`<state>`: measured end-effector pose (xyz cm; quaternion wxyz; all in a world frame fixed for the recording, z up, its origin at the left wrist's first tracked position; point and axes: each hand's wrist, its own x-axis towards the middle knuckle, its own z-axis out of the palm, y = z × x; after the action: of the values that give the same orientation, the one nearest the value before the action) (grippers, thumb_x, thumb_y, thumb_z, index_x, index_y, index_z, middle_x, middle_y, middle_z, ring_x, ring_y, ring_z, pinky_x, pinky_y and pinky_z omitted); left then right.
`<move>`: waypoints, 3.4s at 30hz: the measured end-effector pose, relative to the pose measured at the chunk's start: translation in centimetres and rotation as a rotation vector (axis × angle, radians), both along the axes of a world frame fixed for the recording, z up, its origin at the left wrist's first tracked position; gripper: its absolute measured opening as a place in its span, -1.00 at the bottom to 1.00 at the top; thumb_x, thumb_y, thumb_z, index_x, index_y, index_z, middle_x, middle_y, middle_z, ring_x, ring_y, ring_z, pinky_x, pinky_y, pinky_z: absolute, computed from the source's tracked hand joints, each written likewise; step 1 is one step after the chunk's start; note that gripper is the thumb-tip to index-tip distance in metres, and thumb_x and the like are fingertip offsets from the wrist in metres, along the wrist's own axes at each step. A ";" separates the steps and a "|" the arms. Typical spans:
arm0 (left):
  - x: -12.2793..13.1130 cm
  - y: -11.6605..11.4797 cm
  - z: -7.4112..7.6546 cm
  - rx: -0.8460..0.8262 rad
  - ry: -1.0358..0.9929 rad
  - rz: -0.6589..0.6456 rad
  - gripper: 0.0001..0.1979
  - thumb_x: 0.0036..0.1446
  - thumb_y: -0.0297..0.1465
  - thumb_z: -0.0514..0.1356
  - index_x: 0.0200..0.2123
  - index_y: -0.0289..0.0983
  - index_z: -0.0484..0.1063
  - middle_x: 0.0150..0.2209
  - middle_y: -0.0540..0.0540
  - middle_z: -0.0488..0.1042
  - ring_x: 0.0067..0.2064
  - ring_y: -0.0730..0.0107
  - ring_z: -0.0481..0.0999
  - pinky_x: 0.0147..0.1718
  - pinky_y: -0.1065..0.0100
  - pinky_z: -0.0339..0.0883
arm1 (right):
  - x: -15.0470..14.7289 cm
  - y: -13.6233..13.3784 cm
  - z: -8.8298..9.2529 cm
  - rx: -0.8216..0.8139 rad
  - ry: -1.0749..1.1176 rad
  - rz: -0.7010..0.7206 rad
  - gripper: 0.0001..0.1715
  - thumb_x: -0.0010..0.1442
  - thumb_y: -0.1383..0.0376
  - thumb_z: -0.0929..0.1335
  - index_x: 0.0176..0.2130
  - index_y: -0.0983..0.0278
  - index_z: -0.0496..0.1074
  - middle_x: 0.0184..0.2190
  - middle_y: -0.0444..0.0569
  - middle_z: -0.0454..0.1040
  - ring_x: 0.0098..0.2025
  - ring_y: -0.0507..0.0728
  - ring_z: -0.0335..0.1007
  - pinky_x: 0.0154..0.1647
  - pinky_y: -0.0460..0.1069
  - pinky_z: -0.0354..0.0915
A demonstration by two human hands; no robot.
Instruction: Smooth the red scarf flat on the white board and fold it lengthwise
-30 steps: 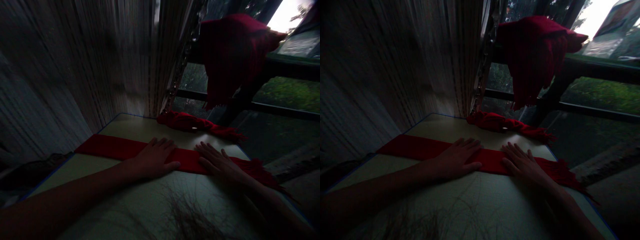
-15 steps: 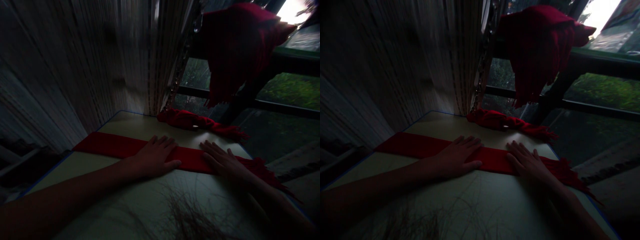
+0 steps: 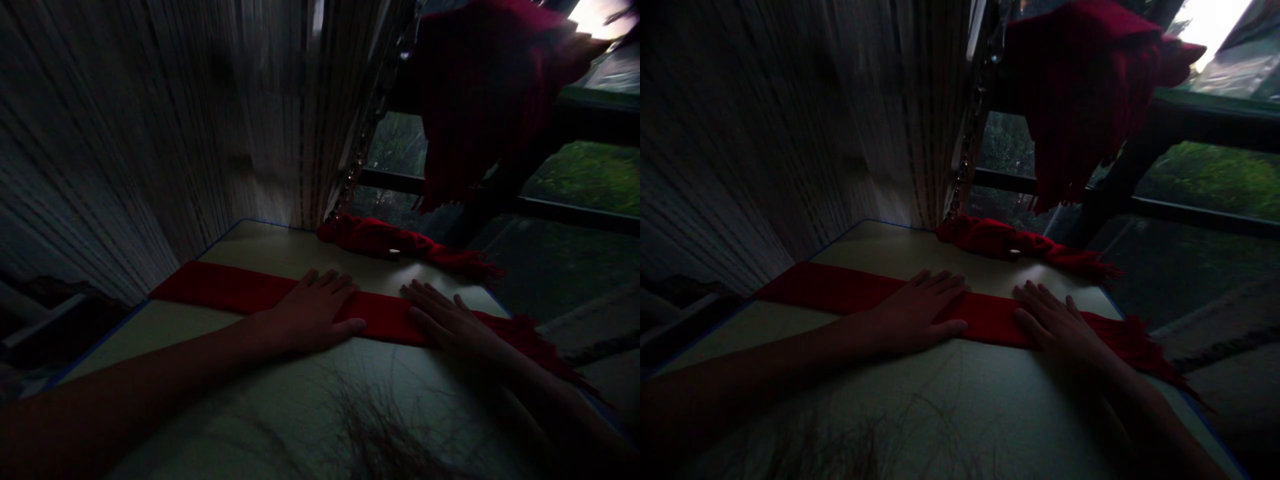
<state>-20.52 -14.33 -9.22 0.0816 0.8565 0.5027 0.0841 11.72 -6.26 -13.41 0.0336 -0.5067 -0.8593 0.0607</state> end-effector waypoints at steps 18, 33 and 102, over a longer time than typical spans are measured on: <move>-0.3 0.0 -0.3 0.033 0.011 -0.003 -0.22 0.43 0.14 -0.09 0.48 -0.22 0.08 0.52 -0.21 0.02 0.53 0.02 -0.04 0.45 -0.11 -0.20 | 0.2 -0.4 0.6 0.019 0.008 -0.100 -0.19 0.45 -0.16 -0.01 0.50 0.06 0.05 0.55 -0.03 -0.10 0.56 0.35 -0.28 0.46 0.54 -0.27; -0.2 0.0 -0.3 0.028 0.005 0.009 -0.22 0.42 0.15 -0.10 0.48 -0.21 0.10 0.52 -0.22 0.02 0.53 -0.03 -0.02 0.44 -0.10 -0.18 | 0.1 -0.9 0.2 0.071 -0.009 -0.083 -0.20 0.47 -0.13 0.00 0.52 0.09 -0.01 0.54 0.02 -0.12 0.55 0.37 -0.27 0.44 0.54 -0.18; 0.1 0.0 -0.1 0.013 -0.006 0.000 -0.21 0.42 0.14 -0.08 0.48 -0.26 0.10 0.51 -0.24 0.05 0.53 -0.06 -0.03 0.44 -0.16 -0.18 | 2.1 -0.1 0.0 0.044 -0.068 -0.094 -0.19 0.45 -0.15 -0.03 0.53 0.00 -0.09 0.54 -0.09 -0.12 0.54 0.38 -0.26 0.43 0.55 -0.12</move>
<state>-20.40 -14.31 -9.31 0.0773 0.8568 0.5018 0.0901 13.82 -6.37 -13.41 0.0183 -0.5474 -0.8363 0.0229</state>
